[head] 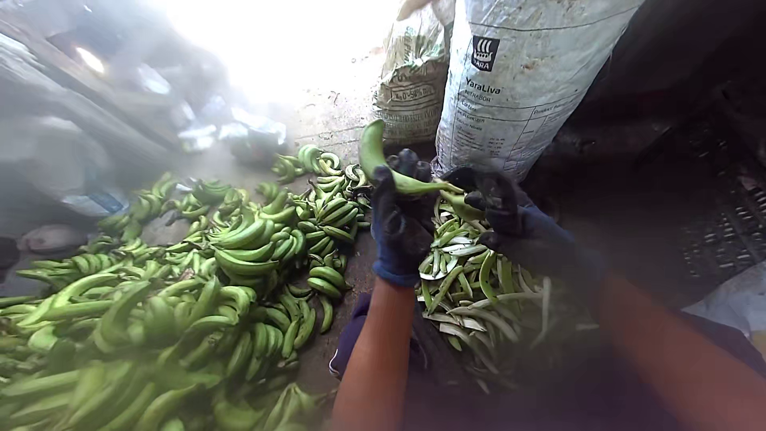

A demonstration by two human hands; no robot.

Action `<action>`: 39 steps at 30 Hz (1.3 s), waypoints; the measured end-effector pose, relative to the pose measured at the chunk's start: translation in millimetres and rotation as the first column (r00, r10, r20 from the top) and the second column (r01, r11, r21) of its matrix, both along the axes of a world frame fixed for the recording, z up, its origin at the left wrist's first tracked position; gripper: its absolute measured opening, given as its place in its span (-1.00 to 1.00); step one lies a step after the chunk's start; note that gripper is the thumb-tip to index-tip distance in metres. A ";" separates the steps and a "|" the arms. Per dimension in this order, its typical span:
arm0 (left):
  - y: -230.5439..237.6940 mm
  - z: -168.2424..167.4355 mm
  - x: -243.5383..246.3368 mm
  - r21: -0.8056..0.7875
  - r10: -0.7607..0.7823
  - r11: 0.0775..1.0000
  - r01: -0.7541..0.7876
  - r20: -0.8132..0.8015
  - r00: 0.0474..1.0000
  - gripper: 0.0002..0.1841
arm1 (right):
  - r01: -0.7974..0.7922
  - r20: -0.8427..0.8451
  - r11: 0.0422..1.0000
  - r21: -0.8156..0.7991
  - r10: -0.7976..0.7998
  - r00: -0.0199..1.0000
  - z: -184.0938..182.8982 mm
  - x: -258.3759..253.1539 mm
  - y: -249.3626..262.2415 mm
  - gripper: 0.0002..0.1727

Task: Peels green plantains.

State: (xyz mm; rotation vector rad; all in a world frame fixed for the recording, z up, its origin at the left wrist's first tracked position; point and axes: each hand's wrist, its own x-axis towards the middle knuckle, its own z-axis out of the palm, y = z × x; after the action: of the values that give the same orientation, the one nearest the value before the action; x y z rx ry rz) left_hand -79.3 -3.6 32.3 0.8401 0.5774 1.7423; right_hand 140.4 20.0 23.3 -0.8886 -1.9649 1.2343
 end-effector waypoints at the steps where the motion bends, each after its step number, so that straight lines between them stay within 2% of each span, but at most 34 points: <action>1: -6.7 -8.4 9.4 -0.003 -0.031 1.000 0.031 -0.105 0.994 -0.56 | -0.044 -0.120 0.990 -0.138 0.027 0.992 -6.2 -1.6 -2.3 -0.38; 2: -11.2 -14.7 19.4 -0.028 -0.026 0.999 0.020 -0.235 0.972 -0.52 | -0.123 -0.277 0.956 -0.266 0.046 0.960 -15.0 -1.9 -3.4 -0.44; 3: -15.4 -17.2 27.1 -0.073 -0.031 0.997 0.007 -0.341 0.940 -0.46 | -0.225 -0.416 0.923 -0.311 0.081 0.906 -23.5 0.0 -2.2 -0.46; 4: -18.4 -16.7 32.1 -0.144 -0.060 0.990 0.001 -0.408 0.911 -0.38 | -0.271 -0.512 0.912 -0.307 0.082 0.855 -28.5 1.6 -1.0 -0.47; 5: -20.8 -15.7 34.7 -0.190 -0.082 0.982 -0.004 -0.441 0.894 -0.33 | -0.239 -0.546 0.926 -0.292 0.044 0.837 -29.8 4.4 -0.2 -0.50; 8: -23.2 -18.7 32.8 -0.167 0.002 0.982 -0.085 -0.448 0.894 -0.33 | -0.036 -0.419 0.958 -0.284 -0.091 0.903 -18.6 22.2 3.3 -0.62; 10: -21.7 -20.9 29.7 -0.155 0.088 0.970 -0.188 -0.496 0.864 -0.31 | 0.103 -0.196 0.971 -0.216 -0.147 0.970 -14.3 26.8 1.5 -0.55; 12: -18.5 -22.2 27.3 -0.121 0.192 0.930 -0.348 -0.648 0.737 -0.40 | 0.240 -0.015 0.951 -0.194 -0.248 0.969 -6.2 24.4 -8.6 -0.43; 14: -18.0 -22.8 27.5 -0.078 0.225 0.898 -0.432 -0.764 0.605 -0.47 | 0.253 -0.078 0.960 -0.119 -0.263 0.962 1.1 23.0 -22.2 -0.44; 15: -18.9 -22.4 28.8 -0.074 0.219 0.895 -0.441 -0.787 0.576 -0.48 | 0.227 -0.114 0.969 -0.100 -0.238 0.965 2.9 23.5 -27.3 -0.46; 16: -20.5 -22.5 30.5 -0.064 0.219 0.901 -0.430 -0.787 0.577 -0.48 | 0.192 -0.082 0.969 -0.157 -0.206 0.975 1.5 25.2 -30.5 -0.50; 18: -24.6 -21.0 31.6 -0.058 0.187 0.945 -0.322 -0.712 0.677 -0.47 | 0.159 0.275 0.905 -0.396 -0.048 0.960 -12.4 30.2 -25.5 -0.56; 19: -25.5 -17.8 29.9 -0.065 0.137 0.969 -0.238 -0.660 0.739 -0.46 | 0.163 0.438 0.858 -0.486 0.078 0.896 -21.0 29.7 -20.1 -0.52; 20: -25.0 -12.4 26.4 -0.090 0.069 0.983 -0.160 -0.628 0.775 -0.45 | 0.167 0.494 0.834 -0.525 0.139 0.858 -29.0 29.7 -16.3 -0.50; 21: -24.8 -7.3 22.6 -0.132 0.000 0.986 -0.102 -0.611 0.791 -0.42 | 0.158 0.457 0.839 -0.520 0.117 0.882 -34.4 33.4 -15.6 -0.49; 23: -27.7 0.0 18.8 -0.231 -0.061 0.967 -0.109 -0.625 0.779 -0.34 | 0.049 0.220 0.931 -0.363 0.034 0.975 -36.8 47.1 -16.3 -0.43; 25: -25.4 5.4 14.4 -0.267 -0.073 0.950 -0.161 -0.692 0.718 -0.32 | -0.093 0.053 0.994 -0.063 0.097 0.994 -35.6 55.6 -13.8 -0.40; 27: -22.4 3.3 15.7 -0.271 -0.076 0.948 -0.166 -0.701 0.709 -0.43 | -0.152 0.106 0.961 0.230 0.131 0.986 -32.7 56.2 -13.4 -0.39; 29: -27.9 -2.2 29.3 -0.256 -0.076 0.957 -0.136 -0.673 0.736 -0.51 | -0.157 0.253 0.915 0.372 0.063 0.965 -26.1 53.8 -15.0 -0.40; 31: -34.6 -4.1 40.7 -0.256 -0.165 0.966 -0.019 -0.674 0.720 -0.48 | -0.071 0.322 0.895 0.441 -0.084 0.943 -17.0 48.5 -7.5 -0.43; 32: -35.9 -3.6 45.0 -0.278 -0.212 0.960 0.036 -0.635 0.743 -0.47 | -0.004 0.347 0.884 0.468 -0.180 0.920 -11.9 50.2 2.1 -0.44; 35: -35.5 2.0 48.4 -0.345 -0.353 0.912 0.221 -0.387 0.852 -0.54 | 0.240 0.315 0.815 0.527 -0.450 0.836 -1.1 66.9 27.7 -0.40; 37: -29.0 1.4 38.7 -0.302 -0.450 0.882 0.361 -0.317 0.835 -0.52 | 0.302 0.314 0.844 0.444 -0.463 0.829 9.1 77.1 25.4 -0.30; 39: -23.9 -0.7 27.8 -0.303 -0.442 0.889 0.344 -0.366 0.819 -0.52 | 0.296 0.307 0.918 0.264 -0.371 0.876 14.6 75.6 10.0 -0.31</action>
State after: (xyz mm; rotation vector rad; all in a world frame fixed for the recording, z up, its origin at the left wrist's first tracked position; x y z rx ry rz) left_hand -51.5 -27.5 31.5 1.1011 0.8067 1.0885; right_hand 216.1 29.9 38.0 -1.3468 -2.0473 0.6865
